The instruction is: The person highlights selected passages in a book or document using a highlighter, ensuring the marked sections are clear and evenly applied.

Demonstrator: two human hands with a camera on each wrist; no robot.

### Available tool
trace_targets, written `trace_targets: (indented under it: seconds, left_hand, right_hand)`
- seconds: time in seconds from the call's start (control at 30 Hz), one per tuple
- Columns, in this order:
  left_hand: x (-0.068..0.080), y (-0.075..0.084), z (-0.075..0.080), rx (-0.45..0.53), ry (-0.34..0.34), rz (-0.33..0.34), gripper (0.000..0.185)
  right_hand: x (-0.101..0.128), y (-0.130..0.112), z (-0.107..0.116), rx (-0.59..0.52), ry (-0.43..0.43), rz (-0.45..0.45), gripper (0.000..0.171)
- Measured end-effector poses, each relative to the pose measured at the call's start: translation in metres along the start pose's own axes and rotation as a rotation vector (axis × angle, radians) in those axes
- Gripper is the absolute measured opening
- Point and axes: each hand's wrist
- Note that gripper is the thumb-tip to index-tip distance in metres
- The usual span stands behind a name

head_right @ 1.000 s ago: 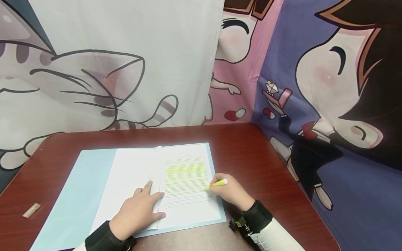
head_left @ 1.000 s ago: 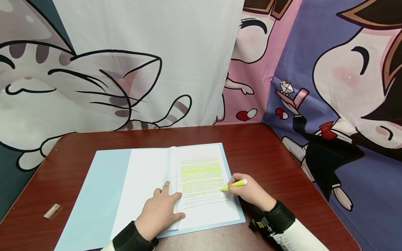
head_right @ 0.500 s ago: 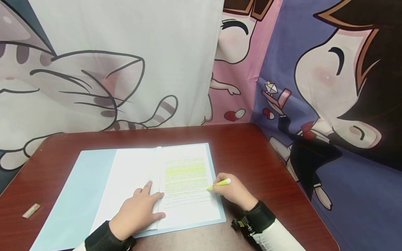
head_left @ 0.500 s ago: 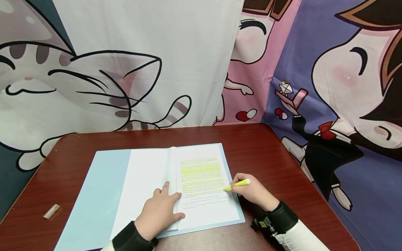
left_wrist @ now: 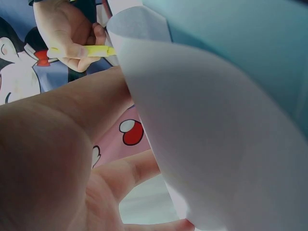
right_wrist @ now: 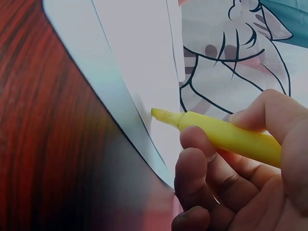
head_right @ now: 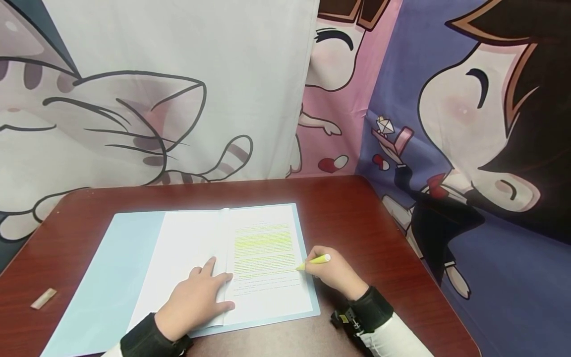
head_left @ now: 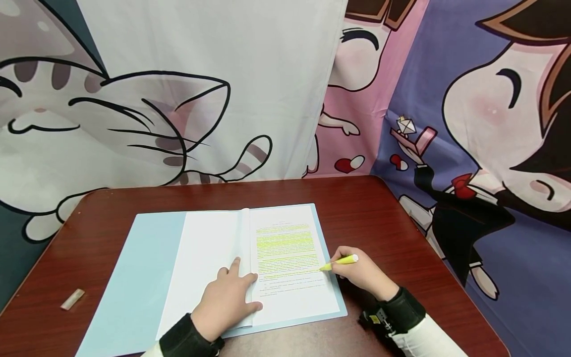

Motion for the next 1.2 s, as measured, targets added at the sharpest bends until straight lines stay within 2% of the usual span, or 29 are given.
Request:
trace_targets:
  seconds: [0.3,0.47,0.67,1.0,1.2]
  left_hand:
    - [0.001,0.0,0.002,0.0,-0.005,0.001,0.064]
    - [0.002,-0.001,0.002,-0.002,0.004,-0.002,0.064]
    - [0.002,0.0,0.002,0.002,0.0,0.001,0.064]
    - [0.002,0.0,0.004,0.007,0.002,0.002,0.064]
    - [0.001,0.0,0.004,0.007,-0.002,0.003,0.064]
  right_hand:
    - [0.0,0.001,0.003,-0.084,0.009,-0.016,0.007]
    - [0.001,-0.007,-0.002,-0.127,0.029,-0.032,0.007]
    - [0.002,-0.024,-0.022,-0.164,-0.03,0.0,0.006]
    - [-0.002,-0.057,-0.067,-0.238,-0.186,0.058,0.006]
    - [-0.003,-0.067,-0.088,-0.208,-0.231,0.069,0.007]
Point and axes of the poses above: each hand's wrist, its own x-axis away from the middle knuckle, its own z-axis out of the back of the hand, y = z × x, and after that the axes turned 13 degrees about y, right-handed
